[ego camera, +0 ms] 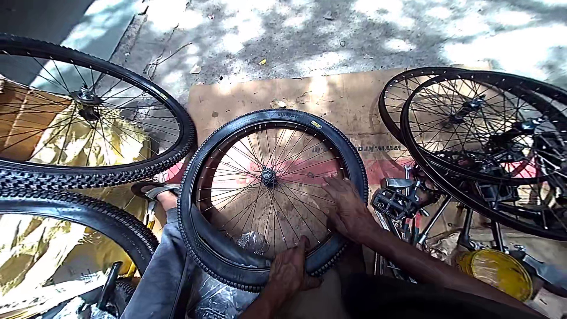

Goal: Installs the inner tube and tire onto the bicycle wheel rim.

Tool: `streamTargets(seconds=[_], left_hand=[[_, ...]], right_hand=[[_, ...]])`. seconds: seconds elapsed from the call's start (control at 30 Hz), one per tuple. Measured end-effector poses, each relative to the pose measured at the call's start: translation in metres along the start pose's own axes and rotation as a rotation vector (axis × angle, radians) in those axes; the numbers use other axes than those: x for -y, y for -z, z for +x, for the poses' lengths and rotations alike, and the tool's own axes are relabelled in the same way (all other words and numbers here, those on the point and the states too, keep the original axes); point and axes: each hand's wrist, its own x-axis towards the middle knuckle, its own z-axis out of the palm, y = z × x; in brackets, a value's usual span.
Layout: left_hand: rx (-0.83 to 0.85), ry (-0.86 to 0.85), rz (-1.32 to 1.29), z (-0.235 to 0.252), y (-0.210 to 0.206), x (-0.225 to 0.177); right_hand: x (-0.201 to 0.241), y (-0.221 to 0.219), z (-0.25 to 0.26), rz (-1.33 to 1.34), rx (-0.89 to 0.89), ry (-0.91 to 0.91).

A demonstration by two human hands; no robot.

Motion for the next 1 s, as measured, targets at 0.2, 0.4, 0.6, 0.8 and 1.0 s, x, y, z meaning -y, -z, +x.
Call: streamTargets(seconds=[0.2, 0.4, 0.6, 0.8, 1.0], left_hand=[[-0.022, 0.047, -0.050, 0.011, -0.006, -0.015], [-0.242, -0.203, -0.052, 0.000, -0.020, -0.003], [-0.516, -0.226, 0.291, -0.064, -0.020, 0.104], [-0.538, -0.282, 0.361, -0.066, -0.014, 0.155], [-0.347, -0.173, 0.223, -0.064, -0.021, 0.097]], right_hand=[[-0.054, -0.045, -0.014, -0.212, 0.303, -0.191], [-0.059, -0.020, 0.019, -0.288, 0.268, -0.186], [-0.061, -0.010, 0.018, -0.166, 0.101, -0.279], [0.046, -0.026, -0.024, 0.128, 0.583, 0.185], [0.033, -0.031, -0.035, 0.102, 0.729, 0.273]])
